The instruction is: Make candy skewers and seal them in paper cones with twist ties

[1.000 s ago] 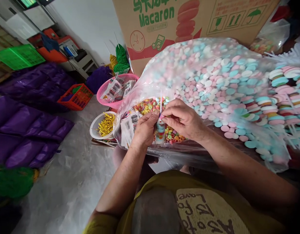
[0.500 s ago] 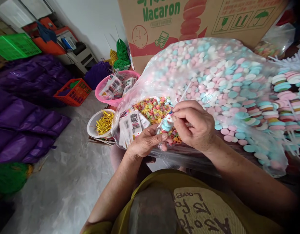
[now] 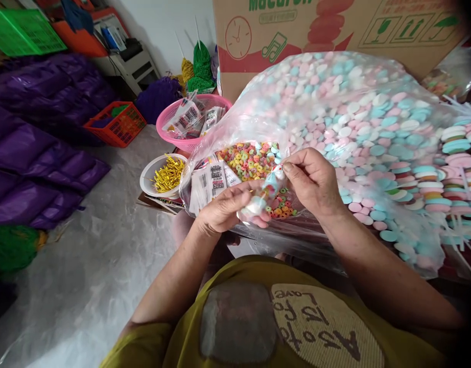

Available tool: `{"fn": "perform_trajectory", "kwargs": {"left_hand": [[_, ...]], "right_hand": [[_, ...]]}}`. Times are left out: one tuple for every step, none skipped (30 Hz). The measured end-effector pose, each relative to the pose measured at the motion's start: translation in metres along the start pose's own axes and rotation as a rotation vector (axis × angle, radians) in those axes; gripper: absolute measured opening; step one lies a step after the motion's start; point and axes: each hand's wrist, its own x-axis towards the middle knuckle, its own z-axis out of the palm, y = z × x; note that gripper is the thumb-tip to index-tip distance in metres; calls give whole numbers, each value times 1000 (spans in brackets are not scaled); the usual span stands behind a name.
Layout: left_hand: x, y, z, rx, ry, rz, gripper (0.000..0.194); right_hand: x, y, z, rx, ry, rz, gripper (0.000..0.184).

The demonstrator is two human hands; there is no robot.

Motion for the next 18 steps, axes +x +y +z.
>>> {"fn": "perform_trajectory", "kwargs": {"left_hand": [[2,1,0,-51,-3,-16,66],[4,1,0,-91,10,-29,66],[8,1,0,-113,34,-37,63],[12,0,1,-112,62,-35,55],[17,-1,1,-94,97,-14,45],[21,-2,2,-68,134,25,37],[26,-3,2,-36,170,71,31],[30,-4,3,-3,204,117,28],[33,-4,3,27,234,158,25],[36,-4,2,52,255,184,22],[38,-3,2,73,264,195,19],[40,-2,1,89,265,195,16],[41,-1,0,98,265,191,13],[42,0,-1,101,261,186,12],[42,2,-2,101,253,176,12],[42,3,-3,99,242,167,11],[42,4,-4,96,232,163,12],[42,5,-5,95,224,164,13]], "right_hand": [[-1,0,1,-3,11,-19,6],[-1,0,2,-5,20,-39,6],[-2,-1,3,2,13,-57,5],[-3,-3,4,17,-9,-71,6],[-4,-4,5,35,-34,-83,6],[-5,-5,6,47,-54,-89,7],[-5,-5,7,54,-61,-90,9],[-5,-3,8,57,-58,-85,11],[-4,-1,9,64,-47,-78,13],[-3,2,10,82,-37,-70,15],[-2,6,11,118,-35,-60,18],[-2,10,12,166,-36,-48,21],[-1,14,14,217,-36,-27,24],[-1,17,15,263,-37,1,25],[-1,20,17,302,-34,31,26],[-1,22,18,333,-30,59,26],[-1,23,19,355,-26,76,26],[-2,24,20,367,-26,77,25]]}}
